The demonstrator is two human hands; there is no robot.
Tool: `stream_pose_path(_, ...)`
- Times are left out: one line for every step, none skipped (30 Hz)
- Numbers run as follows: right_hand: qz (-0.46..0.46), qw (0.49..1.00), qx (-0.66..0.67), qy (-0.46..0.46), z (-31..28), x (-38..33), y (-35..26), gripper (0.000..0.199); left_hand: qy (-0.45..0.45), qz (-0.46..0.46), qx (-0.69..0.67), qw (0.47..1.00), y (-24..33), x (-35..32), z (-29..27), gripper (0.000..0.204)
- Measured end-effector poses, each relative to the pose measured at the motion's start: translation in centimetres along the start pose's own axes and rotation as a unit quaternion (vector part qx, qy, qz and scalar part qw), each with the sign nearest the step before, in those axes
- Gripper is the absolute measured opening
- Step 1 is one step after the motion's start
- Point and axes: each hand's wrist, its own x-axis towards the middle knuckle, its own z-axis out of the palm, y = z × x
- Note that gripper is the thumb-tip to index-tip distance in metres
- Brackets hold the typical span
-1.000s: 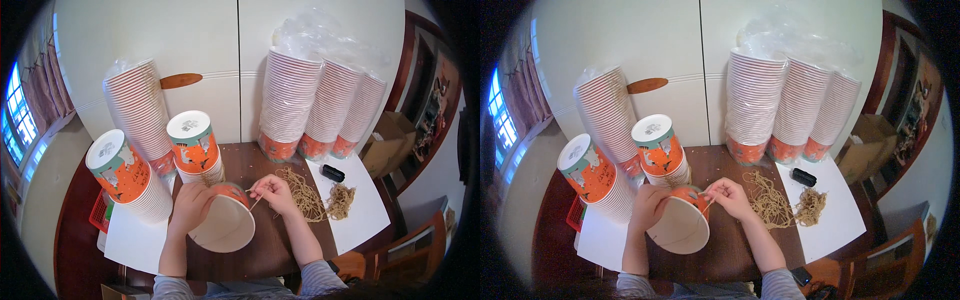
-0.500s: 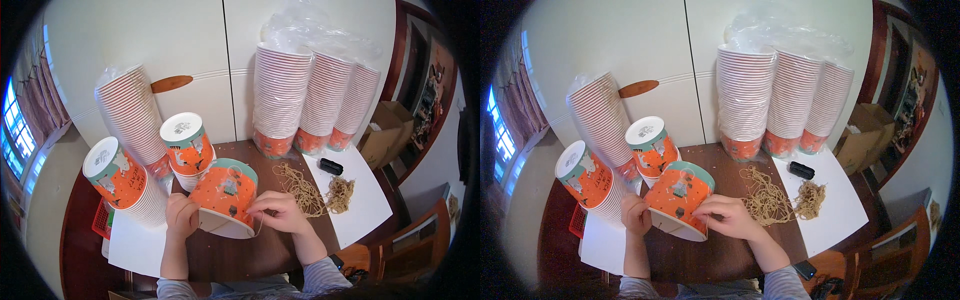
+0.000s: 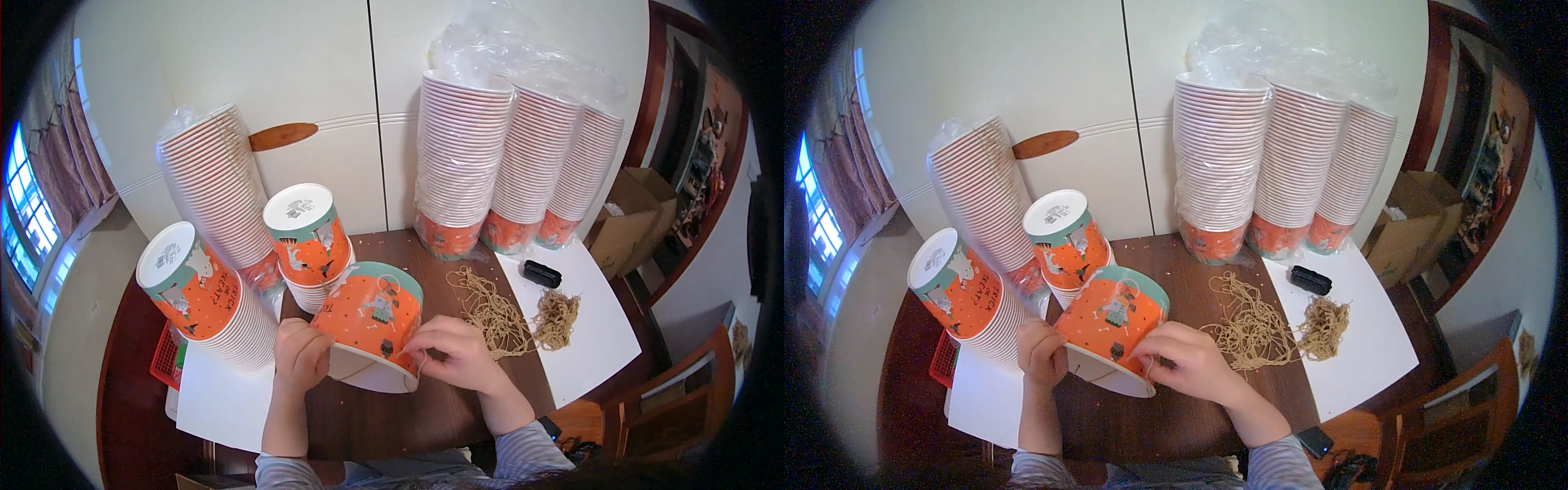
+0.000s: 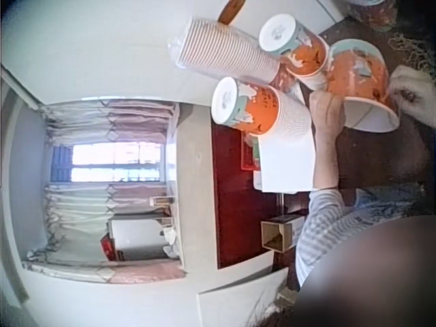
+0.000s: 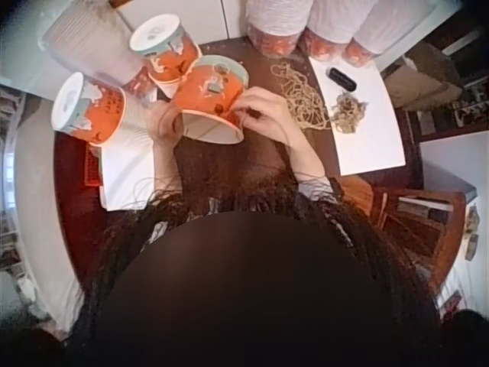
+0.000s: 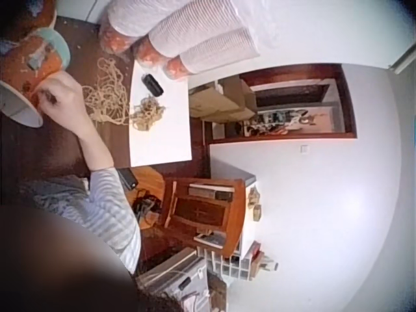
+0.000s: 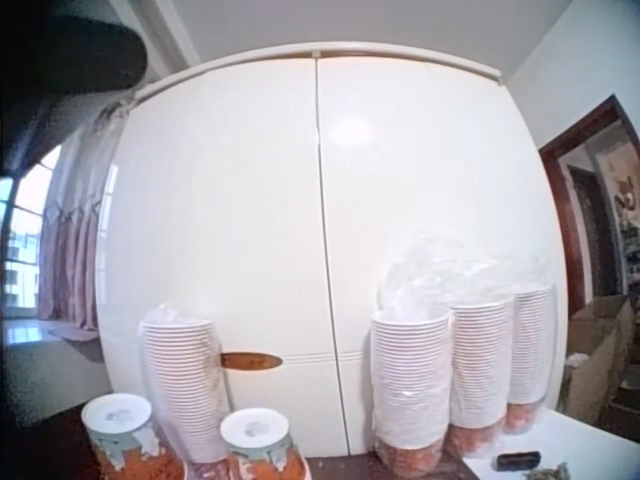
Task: Bundling stacks of paper cups using rubber bands on a workstation.
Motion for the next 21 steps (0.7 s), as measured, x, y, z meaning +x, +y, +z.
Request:
stream_pose_path(-0.009,1.000,-0.007,0.000,0.05,0.00,0.06,0.021,0.000,-0.001,-0.002,1.000,0.00,-0.02,-0.01,0.024)
stream_pose_path(-0.009,1.000,-0.007,0.000,0.05,0.05,-0.01,0.021,0.000,0.000,-0.002,1.000,-0.04,-0.05,0.01,0.024)
stream_pose_path(-0.012,1.000,-0.008,-0.001,0.02,0.07,-0.20,0.021,0.000,-0.001,-0.003,1.000,-0.02,-0.13,0.03,0.024)
stream_pose_path(-0.015,1.000,-0.010,-0.002,0.01,0.09,-0.32,0.022,0.000,-0.002,-0.005,1.000,-0.02,-0.17,0.05,0.024)
stream_pose_path(-0.015,1.000,-0.010,-0.002,0.00,0.11,-0.33,0.022,0.000,-0.001,-0.005,1.000,0.01,-0.09,0.05,0.024)
stream_pose_path(-0.019,1.000,-0.011,-0.005,0.01,0.16,-0.41,0.021,-0.006,-0.001,-0.003,1.000,0.11,0.09,-0.12,0.024)
stream_pose_path(-0.024,1.000,-0.013,-0.008,0.03,0.22,-0.49,0.021,-0.013,0.000,-0.001,1.000,0.19,0.21,-0.24,0.025)
stream_pose_path(-0.024,1.000,-0.012,-0.009,0.05,0.26,-0.58,0.021,-0.013,0.000,0.000,1.000,0.22,0.23,-0.30,0.025)
stream_pose_path(-0.022,1.000,-0.015,-0.014,0.04,0.25,-0.62,0.021,-0.011,0.002,0.000,1.000,0.19,0.18,-0.18,0.026)
stream_pose_path(-0.019,0.999,-0.017,-0.020,0.04,0.25,-0.64,0.021,-0.008,0.004,0.000,1.000,0.17,0.15,-0.07,0.026)
stream_pose_path(-0.019,0.999,-0.018,-0.019,0.04,0.24,-0.64,0.021,-0.008,0.005,0.000,1.000,0.17,0.14,0.00,0.026)
stream_pose_path(-0.018,0.999,-0.017,-0.026,0.05,0.24,-0.64,0.020,-0.015,0.004,-0.005,1.000,0.17,0.13,0.07,0.027)
stream_pose_path(-0.017,0.999,-0.016,-0.034,0.05,0.22,-0.65,0.019,-0.022,0.002,-0.010,1.000,0.19,0.11,0.12,0.027)
stream_pose_path(-0.018,0.999,-0.015,-0.034,0.09,0.26,-0.71,0.019,-0.022,0.002,-0.008,1.000,0.21,0.11,0.05,0.027)
stream_pose_path(0.001,0.999,-0.012,-0.038,0.06,0.30,-0.80,0.018,-0.020,0.002,-0.007,1.000,0.20,0.15,0.06,0.027)
stream_pose_path(0.019,0.999,-0.008,-0.042,0.05,0.34,-0.85,0.018,-0.019,0.001,-0.006,1.000,0.18,0.17,0.05,0.026)
stream_pose_path(0.019,0.999,-0.008,-0.042,0.03,0.35,-0.80,0.018,-0.018,0.001,-0.005,1.000,0.10,0.10,-0.01,0.026)
stream_pose_path(0.015,0.999,-0.013,-0.049,-0.05,0.31,-0.64,0.017,-0.040,-0.012,-0.008,0.999,-0.03,-0.03,0.02,0.025)
stream_pose_path(0.011,0.998,-0.018,-0.056,-0.08,0.27,-0.48,0.017,-0.062,-0.025,-0.011,0.998,-0.10,-0.12,0.04,0.025)
stream_pose_path(0.011,0.998,-0.018,-0.057,-0.04,0.22,-0.33,0.017,-0.061,-0.025,-0.011,0.998,-0.04,0.03,0.11,0.025)
stream_pose_path(0.009,0.998,-0.023,-0.056,-0.01,0.18,-0.21,0.018,-0.063,-0.042,-0.003,0.997,0.15,0.43,0.20,0.024)
